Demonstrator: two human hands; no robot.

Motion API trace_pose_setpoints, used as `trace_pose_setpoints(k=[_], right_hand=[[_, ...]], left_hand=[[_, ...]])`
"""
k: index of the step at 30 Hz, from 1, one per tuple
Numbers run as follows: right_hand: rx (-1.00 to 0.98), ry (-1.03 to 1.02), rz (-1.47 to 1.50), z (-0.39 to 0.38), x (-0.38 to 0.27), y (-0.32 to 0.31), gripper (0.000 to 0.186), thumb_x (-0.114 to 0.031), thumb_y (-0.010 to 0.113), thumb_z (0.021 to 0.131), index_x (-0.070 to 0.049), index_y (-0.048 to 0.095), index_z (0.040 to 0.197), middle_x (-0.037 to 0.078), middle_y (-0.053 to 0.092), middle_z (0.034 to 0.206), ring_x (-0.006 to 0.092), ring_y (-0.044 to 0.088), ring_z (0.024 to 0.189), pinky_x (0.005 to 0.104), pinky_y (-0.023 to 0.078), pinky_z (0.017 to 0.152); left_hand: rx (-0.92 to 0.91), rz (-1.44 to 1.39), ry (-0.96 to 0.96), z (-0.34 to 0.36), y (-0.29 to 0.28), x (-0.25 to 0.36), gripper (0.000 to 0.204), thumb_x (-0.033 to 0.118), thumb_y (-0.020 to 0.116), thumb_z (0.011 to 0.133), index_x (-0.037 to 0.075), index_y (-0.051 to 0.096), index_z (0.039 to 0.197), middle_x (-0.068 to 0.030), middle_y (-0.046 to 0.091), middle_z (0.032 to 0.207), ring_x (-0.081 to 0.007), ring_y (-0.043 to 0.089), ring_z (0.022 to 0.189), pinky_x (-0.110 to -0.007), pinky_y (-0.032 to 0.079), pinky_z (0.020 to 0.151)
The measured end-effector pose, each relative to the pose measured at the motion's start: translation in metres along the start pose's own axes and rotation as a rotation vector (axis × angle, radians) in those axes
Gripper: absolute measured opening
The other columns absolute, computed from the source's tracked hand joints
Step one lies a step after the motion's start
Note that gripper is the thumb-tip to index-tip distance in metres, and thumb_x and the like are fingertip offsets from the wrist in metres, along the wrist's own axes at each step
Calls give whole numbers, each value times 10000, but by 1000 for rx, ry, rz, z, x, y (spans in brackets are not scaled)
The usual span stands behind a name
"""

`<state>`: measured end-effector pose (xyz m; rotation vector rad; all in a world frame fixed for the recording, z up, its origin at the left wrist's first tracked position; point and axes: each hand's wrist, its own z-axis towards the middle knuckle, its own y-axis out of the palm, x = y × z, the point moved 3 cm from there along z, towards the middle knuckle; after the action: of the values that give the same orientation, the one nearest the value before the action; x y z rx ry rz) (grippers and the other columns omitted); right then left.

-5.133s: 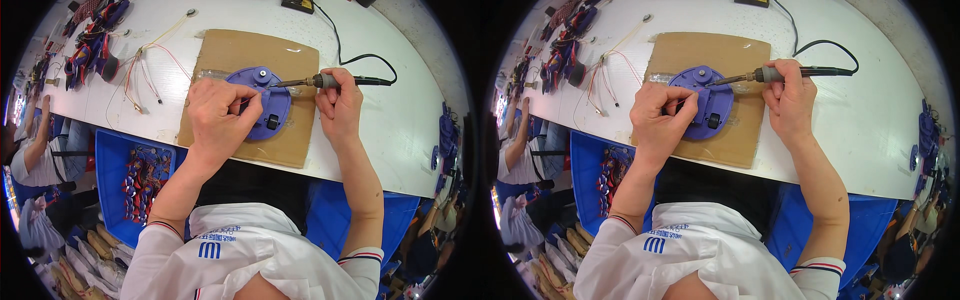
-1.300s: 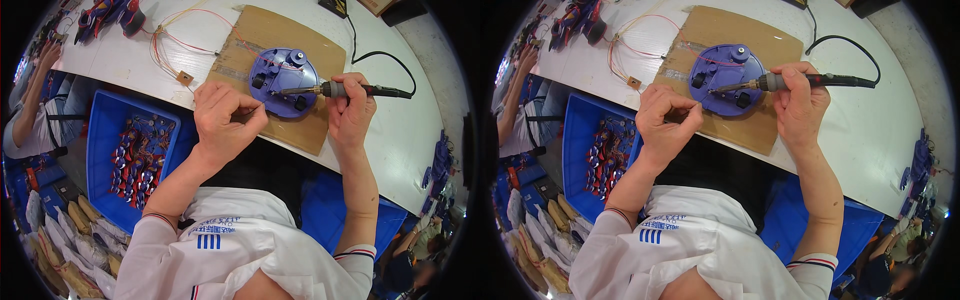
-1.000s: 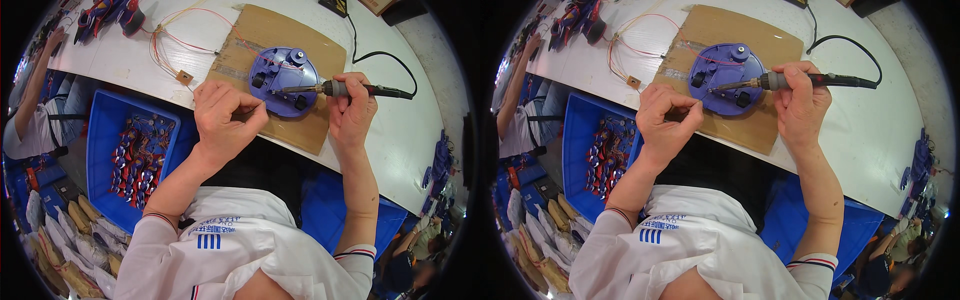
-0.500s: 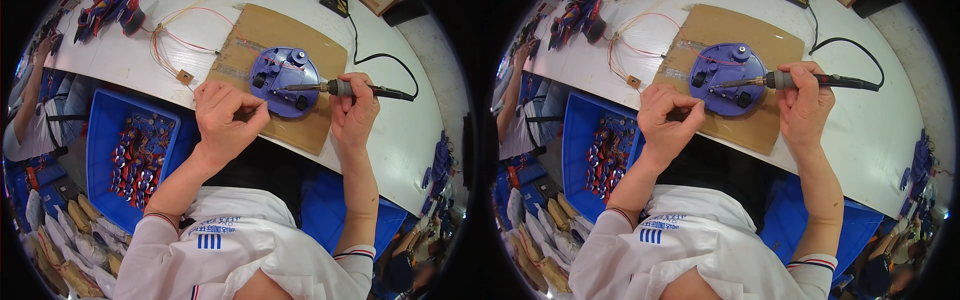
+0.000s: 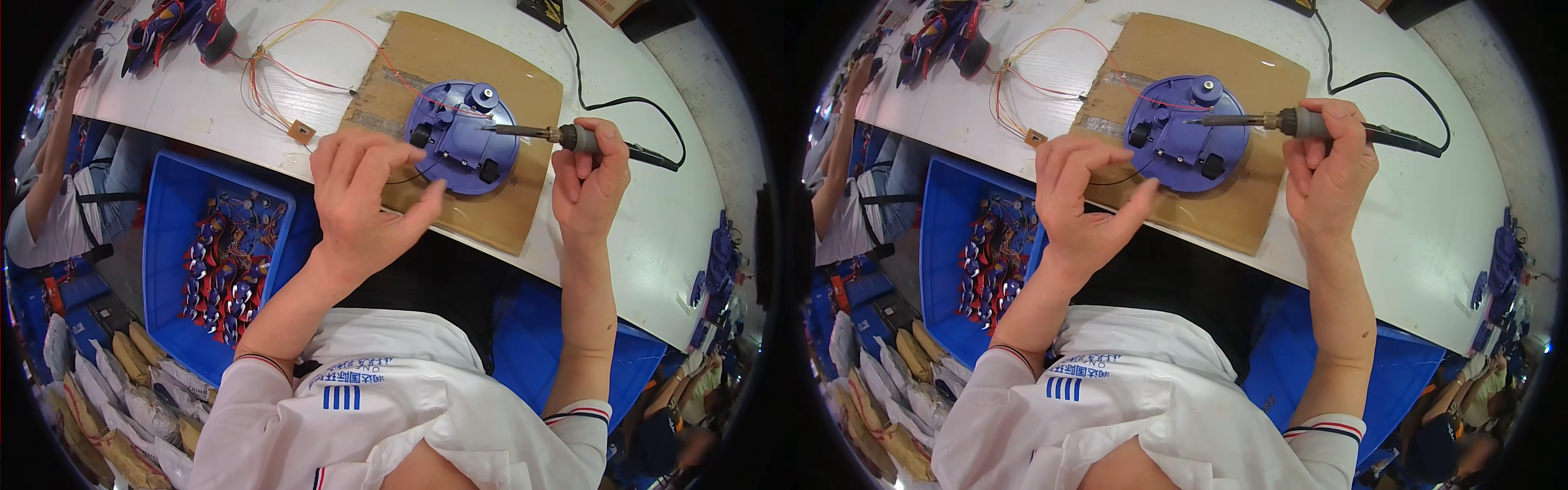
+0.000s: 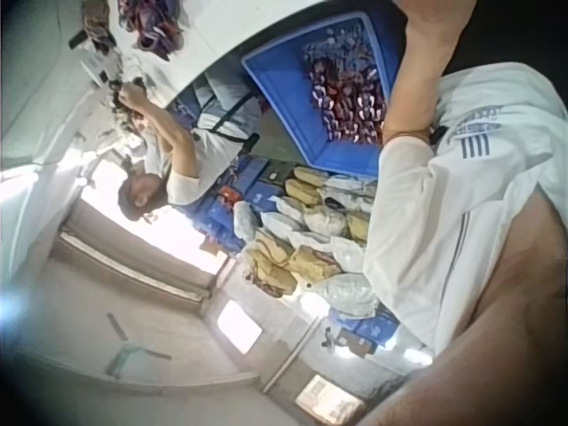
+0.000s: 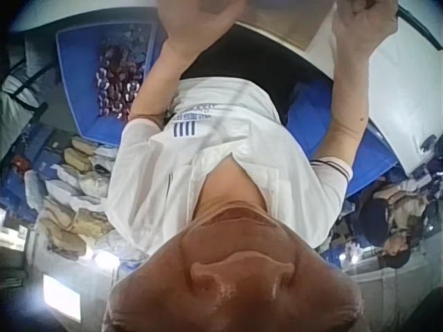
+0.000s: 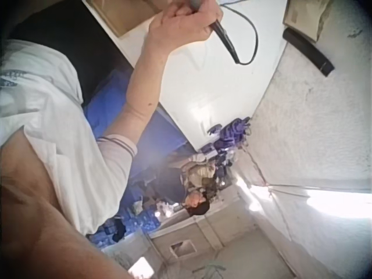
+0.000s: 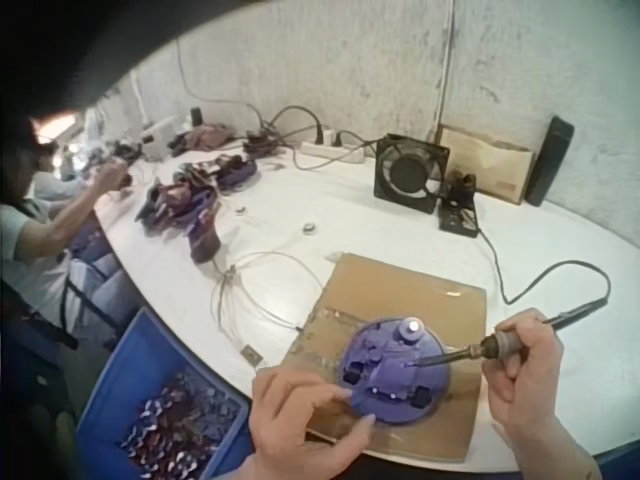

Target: Soldering wires onto small electronic components at an assembly workbench.

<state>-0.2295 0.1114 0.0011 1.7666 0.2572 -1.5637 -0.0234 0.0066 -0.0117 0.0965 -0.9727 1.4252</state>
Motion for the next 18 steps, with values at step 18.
trace_pose_setpoints(k=[18], right_hand=[[103, 73, 240, 12, -3, -29, 196, -180, 499, 948, -17, 606, 949, -48, 401, 525, 21, 222, 359, 175, 186, 370]], left_hand=[[201, -18, -86, 46, -24, -32, 385, 115, 648, 796, -22, 572, 1147, -200, 536, 1108, -324, 543, 938, -363, 464, 828]])
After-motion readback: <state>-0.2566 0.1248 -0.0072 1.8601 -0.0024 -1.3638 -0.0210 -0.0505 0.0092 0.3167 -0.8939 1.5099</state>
